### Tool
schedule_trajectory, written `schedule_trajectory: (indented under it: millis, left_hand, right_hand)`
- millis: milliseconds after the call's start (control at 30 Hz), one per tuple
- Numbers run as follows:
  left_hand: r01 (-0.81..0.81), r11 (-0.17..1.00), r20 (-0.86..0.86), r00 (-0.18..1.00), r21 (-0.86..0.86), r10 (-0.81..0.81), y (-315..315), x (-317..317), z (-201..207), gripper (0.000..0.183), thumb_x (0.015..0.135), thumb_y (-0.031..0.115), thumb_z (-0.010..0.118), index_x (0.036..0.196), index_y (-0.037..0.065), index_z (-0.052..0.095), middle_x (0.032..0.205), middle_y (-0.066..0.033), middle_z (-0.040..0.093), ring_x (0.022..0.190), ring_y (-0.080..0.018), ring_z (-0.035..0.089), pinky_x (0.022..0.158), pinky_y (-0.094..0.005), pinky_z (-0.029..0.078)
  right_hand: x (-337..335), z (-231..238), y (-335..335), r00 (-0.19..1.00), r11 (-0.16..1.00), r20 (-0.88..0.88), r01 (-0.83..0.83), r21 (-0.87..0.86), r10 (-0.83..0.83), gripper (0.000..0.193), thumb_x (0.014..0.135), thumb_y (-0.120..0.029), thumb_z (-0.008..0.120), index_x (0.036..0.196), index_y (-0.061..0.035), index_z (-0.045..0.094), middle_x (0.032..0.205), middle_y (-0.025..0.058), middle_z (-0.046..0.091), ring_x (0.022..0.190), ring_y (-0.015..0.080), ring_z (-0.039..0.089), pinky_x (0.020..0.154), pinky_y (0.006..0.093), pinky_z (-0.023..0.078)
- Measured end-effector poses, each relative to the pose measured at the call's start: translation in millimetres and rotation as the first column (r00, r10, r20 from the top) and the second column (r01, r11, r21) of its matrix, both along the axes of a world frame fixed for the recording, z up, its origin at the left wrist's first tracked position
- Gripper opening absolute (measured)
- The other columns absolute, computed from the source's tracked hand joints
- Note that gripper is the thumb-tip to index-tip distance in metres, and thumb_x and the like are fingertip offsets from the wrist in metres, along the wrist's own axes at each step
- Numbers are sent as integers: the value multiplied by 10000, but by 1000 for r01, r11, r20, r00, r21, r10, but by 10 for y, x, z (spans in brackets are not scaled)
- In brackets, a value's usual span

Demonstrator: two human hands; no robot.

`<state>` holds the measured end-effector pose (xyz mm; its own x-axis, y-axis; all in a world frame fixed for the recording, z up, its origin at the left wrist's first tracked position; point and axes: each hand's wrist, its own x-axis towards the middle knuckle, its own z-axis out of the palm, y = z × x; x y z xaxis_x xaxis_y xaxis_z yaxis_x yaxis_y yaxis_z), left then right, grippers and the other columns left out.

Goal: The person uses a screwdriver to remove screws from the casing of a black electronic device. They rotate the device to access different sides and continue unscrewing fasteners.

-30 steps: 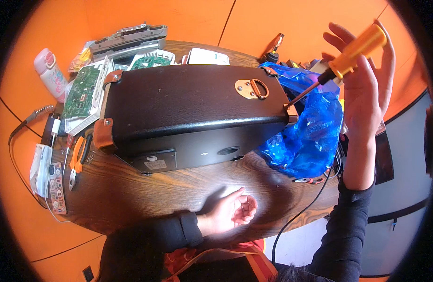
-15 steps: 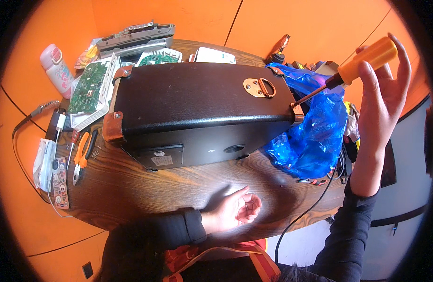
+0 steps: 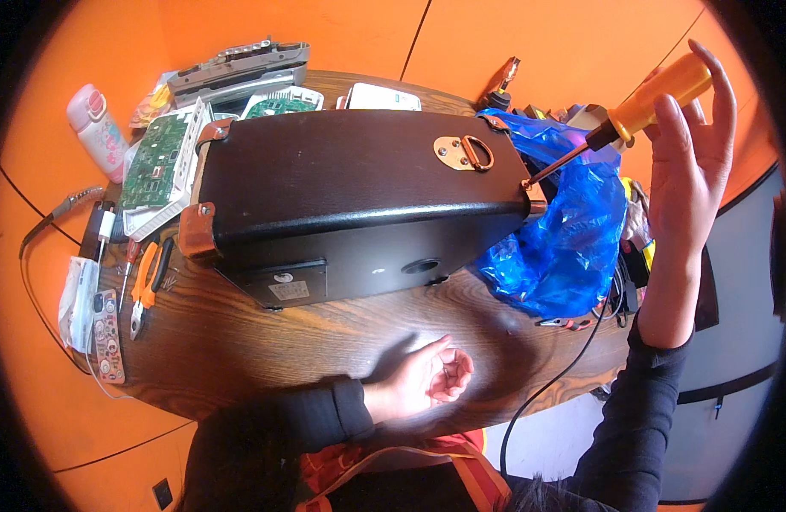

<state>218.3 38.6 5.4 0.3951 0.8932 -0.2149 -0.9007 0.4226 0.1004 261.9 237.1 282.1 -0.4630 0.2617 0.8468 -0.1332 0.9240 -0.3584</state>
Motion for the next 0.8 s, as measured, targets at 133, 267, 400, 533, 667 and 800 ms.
schedule_trajectory:
  millis: [133,267,400,533,667,800]
  left_hand:
    - [10,998,13,1000,60,-11,-2,-16,-25,494,899,528,365,951,70,544,775,-47,540,636,-147,460,528,-222,356]
    - [5,999,24,1000,45,-7,-3,-8,-52,499,901,526,364,969,67,547,775,-50,543,638,-147,462,528,-221,356]
    - [8,998,68,998,63,-12,2,-2,-81,503,902,523,369,986,62,551,786,-58,555,648,-150,473,540,-223,366]
    - [-2,998,90,996,62,-4,2,3,-111,499,904,514,376,985,55,556,796,-69,569,666,-156,487,574,-236,383]
    - [-3,998,120,993,57,-4,-1,8,-134,497,906,507,376,986,52,559,797,-75,573,674,-162,492,591,-244,388]
    - [-3,997,131,991,78,-7,3,6,-142,493,907,504,376,991,54,556,799,-73,570,673,-163,488,591,-245,387]
  right_hand:
    - [-17,11,13,954,957,118,-258,-135,274,527,901,-175,516,1373,-132,285,1211,216,515,1079,307,562,919,460,451]
    - [-15,-14,15,984,984,72,-156,-81,162,539,896,-170,528,1374,-135,282,1208,221,517,1083,314,558,904,454,463]
    - [-8,18,51,966,974,129,-218,-61,224,554,889,-171,540,1375,-139,275,1195,221,525,1072,316,564,878,455,481]
    - [-13,8,72,946,949,121,-286,-134,302,553,884,-173,548,1369,-150,282,1173,214,539,1059,308,574,870,457,486]
    - [-34,-61,23,982,987,107,-148,-63,154,523,883,-184,546,1350,-163,310,1146,209,554,1039,311,586,857,442,496]
    - [-43,-36,-21,947,947,119,-278,-164,298,552,869,-168,574,1351,-165,306,1146,205,559,1024,310,594,819,418,519]
